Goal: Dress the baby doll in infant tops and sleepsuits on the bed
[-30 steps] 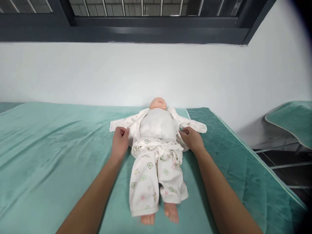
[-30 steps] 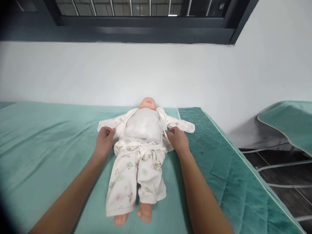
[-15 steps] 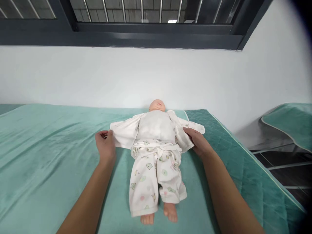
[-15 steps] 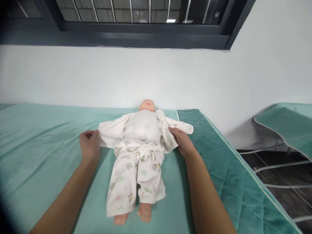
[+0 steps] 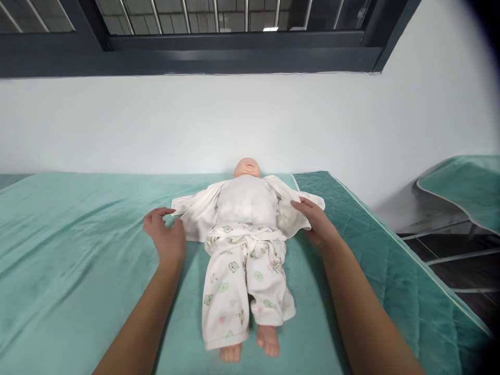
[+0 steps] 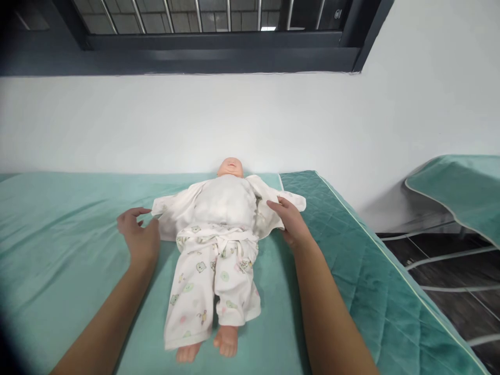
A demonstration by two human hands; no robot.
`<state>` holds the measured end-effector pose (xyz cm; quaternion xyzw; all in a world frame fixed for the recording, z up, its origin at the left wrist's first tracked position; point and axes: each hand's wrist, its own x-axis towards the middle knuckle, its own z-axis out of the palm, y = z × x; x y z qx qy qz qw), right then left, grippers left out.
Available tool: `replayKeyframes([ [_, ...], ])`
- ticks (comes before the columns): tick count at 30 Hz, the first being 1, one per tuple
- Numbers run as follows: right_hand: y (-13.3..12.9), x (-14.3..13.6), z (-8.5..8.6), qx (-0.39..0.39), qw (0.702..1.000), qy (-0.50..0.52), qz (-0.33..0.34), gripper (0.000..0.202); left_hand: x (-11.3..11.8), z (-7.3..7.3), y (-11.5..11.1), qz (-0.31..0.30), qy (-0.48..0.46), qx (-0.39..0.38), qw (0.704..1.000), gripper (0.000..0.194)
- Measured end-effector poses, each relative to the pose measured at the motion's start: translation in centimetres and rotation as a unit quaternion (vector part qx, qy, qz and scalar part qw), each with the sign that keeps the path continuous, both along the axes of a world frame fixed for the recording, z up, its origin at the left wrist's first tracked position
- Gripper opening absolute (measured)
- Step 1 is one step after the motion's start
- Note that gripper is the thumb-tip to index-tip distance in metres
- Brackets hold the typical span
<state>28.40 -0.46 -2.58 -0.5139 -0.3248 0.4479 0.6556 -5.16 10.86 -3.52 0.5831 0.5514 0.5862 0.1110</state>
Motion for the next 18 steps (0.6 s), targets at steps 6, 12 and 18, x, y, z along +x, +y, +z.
replayKeyframes([
  [6, -0.1, 3.2, -1.2, -0.098, 0.973, -0.121, -0.171, 0.042, 1.5, 0.5, -1.3, -0.157, 0.078, -0.082, 0.981, 0.015],
  [12, -0.9, 4.6, -2.4, -0.185, 0.844, -0.417, -0.282, 0.037, 1.5, 0.6, -1.6, -0.295, 0.223, -0.162, 0.915, 0.020],
  [18, 0.0, 1.5, -1.5, -0.024, 0.840, -0.504, -0.201, 0.020, 1.1, 0.5, -1.9, -0.315, 0.294, -0.133, 0.893, 0.022],
])
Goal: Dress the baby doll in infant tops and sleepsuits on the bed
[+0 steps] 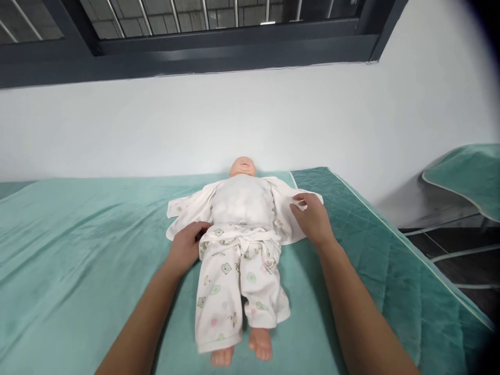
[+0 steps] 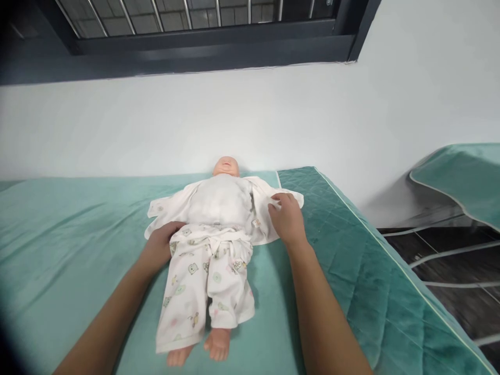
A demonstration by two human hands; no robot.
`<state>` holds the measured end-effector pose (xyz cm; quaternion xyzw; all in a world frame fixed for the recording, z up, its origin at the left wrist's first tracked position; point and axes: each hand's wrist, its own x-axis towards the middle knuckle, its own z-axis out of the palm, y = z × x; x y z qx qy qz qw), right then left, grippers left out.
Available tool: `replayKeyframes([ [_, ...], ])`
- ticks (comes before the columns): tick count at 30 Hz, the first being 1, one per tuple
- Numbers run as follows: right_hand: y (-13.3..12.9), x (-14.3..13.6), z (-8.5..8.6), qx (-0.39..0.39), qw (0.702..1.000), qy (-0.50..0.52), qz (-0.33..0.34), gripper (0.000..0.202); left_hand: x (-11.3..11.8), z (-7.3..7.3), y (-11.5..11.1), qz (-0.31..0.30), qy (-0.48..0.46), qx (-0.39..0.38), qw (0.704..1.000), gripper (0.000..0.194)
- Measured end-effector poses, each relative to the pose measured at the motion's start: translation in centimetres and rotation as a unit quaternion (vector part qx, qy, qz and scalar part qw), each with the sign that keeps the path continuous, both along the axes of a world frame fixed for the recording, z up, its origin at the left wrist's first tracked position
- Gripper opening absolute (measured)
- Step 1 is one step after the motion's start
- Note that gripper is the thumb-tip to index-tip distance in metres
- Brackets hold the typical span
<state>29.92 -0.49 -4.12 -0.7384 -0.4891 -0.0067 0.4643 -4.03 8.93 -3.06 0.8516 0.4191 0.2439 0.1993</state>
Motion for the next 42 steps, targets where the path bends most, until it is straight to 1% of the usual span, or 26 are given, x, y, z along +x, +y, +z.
replayKeyframes([
  [1, 0.1, -0.7, 0.3, 0.006, 0.999, 0.018, 0.047, 0.017, 0.0, 0.0, -0.2, -0.012, 0.006, 0.008, 1.000, 0.021],
  [3, -0.1, -2.1, 1.0, -0.024, 0.991, 0.033, 0.130, 0.021, 0.0, 0.0, -0.6, -0.042, 0.016, 0.023, 0.999, 0.018],
  [5, -0.5, -3.4, 1.6, -0.071, 0.982, 0.012, 0.172, 0.029, 0.0, 0.1, -1.0, -0.070, 0.020, 0.034, 0.997, 0.017],
  [7, -1.0, -4.3, 1.9, -0.104, 0.980, -0.019, 0.170, 0.033, -0.1, 0.0, -1.2, -0.083, 0.024, 0.039, 0.995, 0.020],
  [10, -2.0, -5.0, 1.6, -0.142, 0.978, -0.059, 0.142, 0.032, -0.4, -0.3, -1.4, -0.087, 0.040, 0.043, 0.994, 0.025],
  [14, -3.7, -5.7, 0.6, -0.187, 0.965, -0.126, 0.134, 0.019, -0.5, -0.8, -1.6, -0.080, 0.064, 0.071, 0.992, 0.024],
  [18, -5.0, -6.5, -0.1, -0.205, 0.955, -0.183, 0.111, 0.018, -0.4, -0.7, -2.1, -0.072, 0.079, 0.097, 0.989, 0.023],
  [22, -5.1, -6.8, -0.1, -0.209, 0.956, -0.188, 0.088, 0.021, -0.5, -0.2, -2.6, -0.095, 0.047, 0.090, 0.990, 0.021],
  [24, -5.0, -6.8, -0.2, -0.199, 0.963, -0.164, 0.084, 0.021, -0.6, -0.1, -2.8, -0.103, 0.034, 0.082, 0.991, 0.019],
  [25, -5.0, -6.7, -0.3, -0.182, 0.970, -0.136, 0.090, 0.021, -0.7, -0.1, -2.8, -0.104, 0.027, 0.073, 0.992, 0.020],
  [27, -4.9, -6.6, -0.5, -0.117, 0.985, -0.037, 0.118, 0.019, -0.8, -0.1, -2.8, -0.092, -0.003, 0.039, 0.995, 0.021],
  [28, -4.8, -6.6, -0.5, -0.073, 0.988, 0.026, 0.135, 0.017, -0.9, -0.1, -2.7, -0.080, -0.029, 0.011, 0.996, 0.021],
  [30, -4.7, -6.5, -0.5, 0.006, 0.974, 0.143, 0.173, 0.015, -1.0, -0.2, -2.6, -0.053, -0.098, -0.057, 0.992, 0.021],
  [32, -4.7, -6.5, -0.4, 0.041, 0.952, 0.210, 0.219, 0.016, -1.1, 0.0, -2.5, -0.023, -0.169, -0.112, 0.979, 0.027],
  [34, -4.7, -6.5, 0.0, 0.046, 0.934, 0.236, 0.266, 0.016, -1.1, 0.2, -2.7, -0.001, -0.219, -0.137, 0.966, 0.031],
  [36, -4.8, -6.5, 0.3, 0.048, 0.919, 0.247, 0.303, 0.015, -1.0, 0.6, -2.9, 0.003, -0.247, -0.143, 0.959, 0.029],
  [39, -4.9, -6.6, 0.7, 0.024, 0.906, 0.257, 0.337, 0.021, -0.8, 1.1, -3.2, -0.042, -0.248, -0.145, 0.957, 0.023],
  [40, -4.9, -6.7, 0.7, 0.011, 0.905, 0.257, 0.338, 0.025, -0.8, 1.2, -3.2, -0.062, -0.242, -0.146, 0.957, 0.024],
  [42, -4.8, -6.8, 0.8, -0.009, 0.911, 0.248, 0.330, 0.031, -0.7, 1.2, -3.3, -0.091, -0.224, -0.154, 0.958, 0.034],
])
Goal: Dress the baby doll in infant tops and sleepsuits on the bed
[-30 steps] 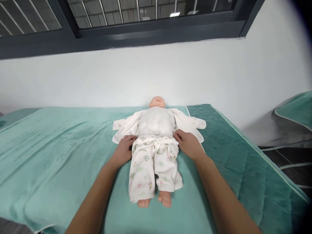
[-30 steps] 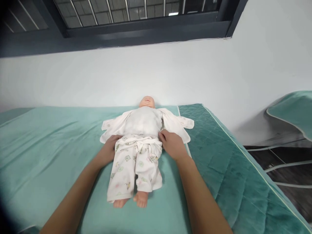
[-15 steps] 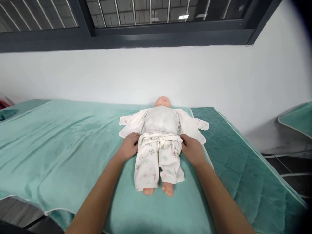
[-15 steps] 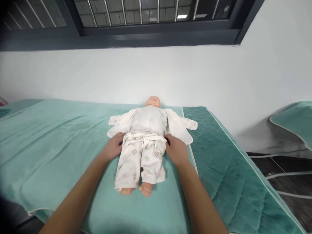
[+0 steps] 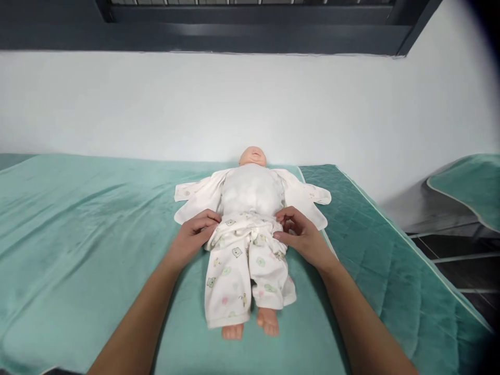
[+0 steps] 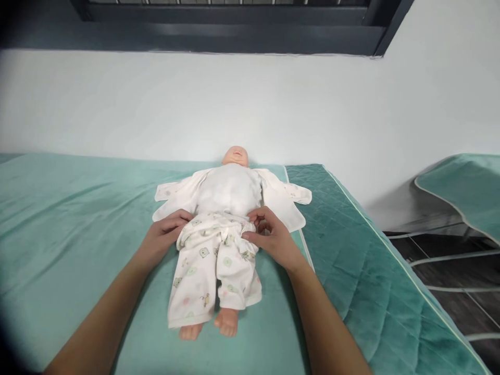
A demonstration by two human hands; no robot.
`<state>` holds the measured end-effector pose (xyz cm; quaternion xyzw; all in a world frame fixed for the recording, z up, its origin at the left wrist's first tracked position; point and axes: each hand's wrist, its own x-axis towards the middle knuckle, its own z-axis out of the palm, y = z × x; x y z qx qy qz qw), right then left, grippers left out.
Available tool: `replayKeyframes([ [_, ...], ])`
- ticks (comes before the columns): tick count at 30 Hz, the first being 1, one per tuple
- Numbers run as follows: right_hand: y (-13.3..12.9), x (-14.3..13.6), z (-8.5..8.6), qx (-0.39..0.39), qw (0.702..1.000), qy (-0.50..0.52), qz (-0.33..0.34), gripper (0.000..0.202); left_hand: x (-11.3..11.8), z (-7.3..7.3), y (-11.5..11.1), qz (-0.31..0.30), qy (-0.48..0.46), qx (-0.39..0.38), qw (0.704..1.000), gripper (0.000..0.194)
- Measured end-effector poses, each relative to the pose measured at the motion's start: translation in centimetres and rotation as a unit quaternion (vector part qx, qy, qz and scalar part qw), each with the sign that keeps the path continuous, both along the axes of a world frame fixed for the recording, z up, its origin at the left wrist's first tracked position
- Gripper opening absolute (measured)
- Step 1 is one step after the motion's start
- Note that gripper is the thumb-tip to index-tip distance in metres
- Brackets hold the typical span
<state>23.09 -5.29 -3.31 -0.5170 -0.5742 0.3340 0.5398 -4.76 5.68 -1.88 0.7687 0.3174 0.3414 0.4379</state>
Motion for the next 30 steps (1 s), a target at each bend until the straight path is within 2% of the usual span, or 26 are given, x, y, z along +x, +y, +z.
replayKeyframes([
  [2, 0.1, -0.1, 0.0, -0.007, 1.000, -0.013, -0.003, 0.031, 0.1, -0.2, 0.0, 0.002, 0.013, -0.010, 1.000, 0.038],
  [6, 0.2, -0.1, 0.0, -0.032, 0.999, 0.003, 0.004, 0.027, 0.4, -0.4, -0.2, 0.057, 0.025, -0.039, 0.997, 0.027],
  [13, 0.4, 0.1, -0.8, -0.010, 1.000, 0.024, -0.007, 0.026, 1.4, 0.2, -0.6, -0.002, 0.021, 0.057, 0.998, 0.008],
  [16, 0.9, 0.1, -1.3, 0.012, 0.999, 0.021, -0.029, 0.024, 2.1, 0.2, -0.2, -0.004, -0.021, 0.045, 0.999, 0.016],
  [19, 1.4, 0.0, -1.2, 0.011, 0.998, 0.012, -0.058, 0.024, 2.6, 0.1, 1.3, 0.027, -0.045, 0.012, 0.999, 0.019],
  [21, 1.7, 0.1, -0.8, 0.001, 0.997, -0.019, -0.076, 0.023, 2.8, 0.3, 2.9, 0.056, -0.034, 0.027, 0.998, 0.020],
  [26, 3.2, 1.0, 1.6, -0.055, 0.990, -0.103, -0.078, 0.025, 3.4, 0.8, 7.2, 0.124, -0.041, 0.047, 0.990, 0.019],
  [30, 6.1, 2.3, 3.1, -0.053, 0.987, -0.120, -0.089, 0.028, 4.4, -0.3, 8.6, 0.134, -0.032, 0.063, 0.988, 0.016],
])
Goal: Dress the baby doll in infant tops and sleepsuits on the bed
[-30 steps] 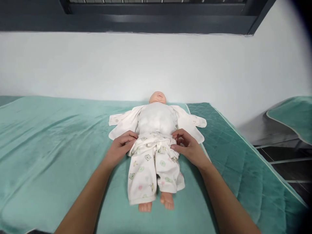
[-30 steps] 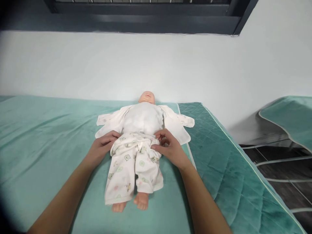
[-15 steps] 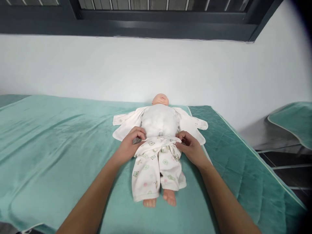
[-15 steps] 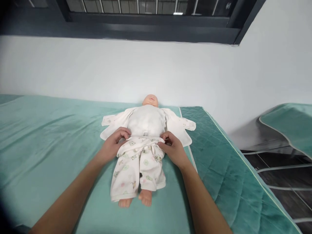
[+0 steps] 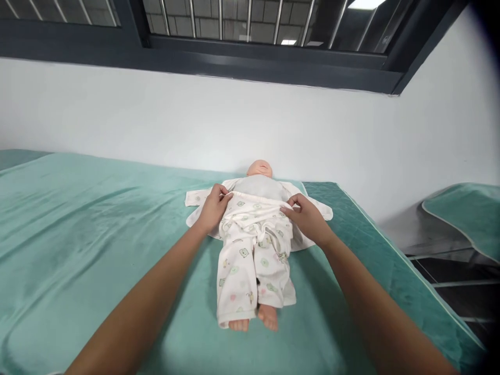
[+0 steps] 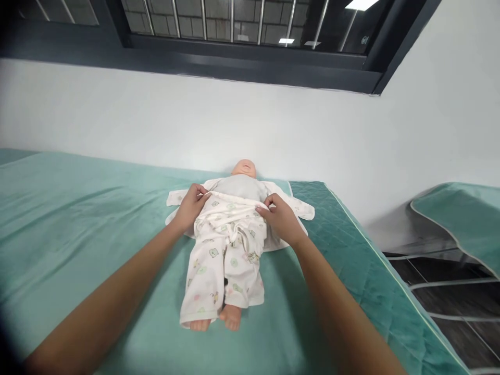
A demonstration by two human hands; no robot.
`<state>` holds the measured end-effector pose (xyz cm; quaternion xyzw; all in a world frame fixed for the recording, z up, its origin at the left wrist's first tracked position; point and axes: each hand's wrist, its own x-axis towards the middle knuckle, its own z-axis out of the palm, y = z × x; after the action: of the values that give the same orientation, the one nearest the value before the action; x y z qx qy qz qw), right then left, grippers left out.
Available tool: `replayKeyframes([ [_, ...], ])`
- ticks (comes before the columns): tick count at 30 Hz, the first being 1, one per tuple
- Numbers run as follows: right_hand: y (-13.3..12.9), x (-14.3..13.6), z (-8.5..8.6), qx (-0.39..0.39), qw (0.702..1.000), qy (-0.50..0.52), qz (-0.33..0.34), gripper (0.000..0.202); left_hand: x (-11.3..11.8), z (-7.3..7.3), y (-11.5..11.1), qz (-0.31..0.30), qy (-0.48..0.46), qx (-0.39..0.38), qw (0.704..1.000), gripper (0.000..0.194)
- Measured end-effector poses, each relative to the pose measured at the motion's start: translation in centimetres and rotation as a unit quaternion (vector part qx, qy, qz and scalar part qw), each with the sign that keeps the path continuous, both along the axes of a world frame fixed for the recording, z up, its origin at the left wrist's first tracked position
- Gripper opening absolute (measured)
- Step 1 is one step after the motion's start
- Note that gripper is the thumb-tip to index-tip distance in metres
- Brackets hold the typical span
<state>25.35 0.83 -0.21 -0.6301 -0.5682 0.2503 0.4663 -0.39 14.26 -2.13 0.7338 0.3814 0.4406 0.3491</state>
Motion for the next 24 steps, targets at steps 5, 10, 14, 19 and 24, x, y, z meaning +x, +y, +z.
replayKeyframes([
  [5, 2.7, -0.1, -1.7, 0.058, 0.995, 0.062, -0.056, 0.031, 0.3, -1.6, -0.1, -0.029, 0.029, -0.002, 0.999, 0.014],
  [10, 2.1, -0.9, -3.6, 0.050, 0.987, 0.140, -0.064, 0.033, 0.5, -1.2, -0.3, -0.054, 0.055, -0.024, 0.997, 0.018],
  [14, 1.6, -1.3, -3.2, 0.060, 0.989, 0.123, -0.059, 0.030, 0.7, -0.4, -0.9, -0.034, 0.011, 0.009, 0.999, 0.018],
  [19, 1.1, -2.4, -2.3, 0.183, 0.978, -0.011, -0.096, 0.018, 1.4, 1.0, -2.3, -0.062, 0.007, 0.095, 0.993, 0.021],
  [24, 0.6, -3.4, -1.6, 0.226, 0.966, -0.091, -0.086, 0.014, 2.5, 1.9, -3.4, -0.072, 0.086, 0.139, 0.984, 0.028],
])
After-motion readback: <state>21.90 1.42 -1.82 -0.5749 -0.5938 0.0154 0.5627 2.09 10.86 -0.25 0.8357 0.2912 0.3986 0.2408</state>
